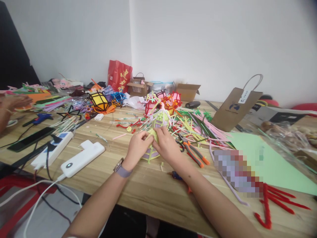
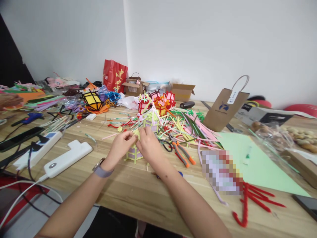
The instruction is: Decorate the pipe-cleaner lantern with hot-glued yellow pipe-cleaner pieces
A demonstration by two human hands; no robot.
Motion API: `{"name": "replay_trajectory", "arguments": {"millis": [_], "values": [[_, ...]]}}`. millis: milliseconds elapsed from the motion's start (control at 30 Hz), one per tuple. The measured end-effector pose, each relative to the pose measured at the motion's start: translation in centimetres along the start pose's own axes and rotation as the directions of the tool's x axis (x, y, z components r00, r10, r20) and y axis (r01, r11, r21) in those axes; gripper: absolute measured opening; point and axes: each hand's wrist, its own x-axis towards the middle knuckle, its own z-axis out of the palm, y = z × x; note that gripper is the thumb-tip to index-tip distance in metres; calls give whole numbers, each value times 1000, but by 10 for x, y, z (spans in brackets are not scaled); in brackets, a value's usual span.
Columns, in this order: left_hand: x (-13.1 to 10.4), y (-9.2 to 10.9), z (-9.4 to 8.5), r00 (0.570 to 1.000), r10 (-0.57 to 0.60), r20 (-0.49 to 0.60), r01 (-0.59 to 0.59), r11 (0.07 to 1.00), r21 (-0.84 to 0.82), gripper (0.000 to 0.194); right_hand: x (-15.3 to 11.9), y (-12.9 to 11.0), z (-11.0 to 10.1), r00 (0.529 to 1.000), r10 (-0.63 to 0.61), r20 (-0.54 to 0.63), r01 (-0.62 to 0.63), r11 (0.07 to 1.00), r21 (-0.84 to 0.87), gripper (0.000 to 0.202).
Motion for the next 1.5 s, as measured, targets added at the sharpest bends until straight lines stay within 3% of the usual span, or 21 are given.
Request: {"name": "replay_trajectory", "arguments": {"millis": [167,267,400,567,667,767,900,1300,1400,1500], "values": [[0,0,0,1000,-6,-2,6,1000,-5,23,-4,-2,0,998,40,-57,-35,997,75,37],[-1,1,-2,1000,5,19,-5,1000,-17,26,-8,-1,-9,983,175,-62,-162,970,182,36],[-2,2,-4,1000,0,26,0,1000,-9,28,-8,3,-22,902,420,100,-424,820,384,30],[-2,3,-3,1000,-9,22,9,1000,5,29,-6,2,-25,817,517,256,-569,646,509,38],[-2,3,-1,999,10,31,-11,1000,20,30,-8,-5,-24,836,513,195,-544,726,420,41],[-2,3,0,999,19,39,-22,998,61,29,-10,-14,-23,883,456,109,-468,874,132,36],[-2,3,2,999,30,23,-32,994,105,28,-9,-22,-21,900,414,133,-403,909,-105,35],[0,3,6,998,54,-35,-47,985,164,25,-6,-26,-19,900,398,176,-354,906,-234,35],[-1,4,5,998,59,-28,-55,988,146,26,-6,-23,-18,907,390,157,-356,911,-208,34],[-8,5,-4,996,67,51,-69,997,43,29,-6,-7,-17,940,324,105,-316,945,-83,33]]}}
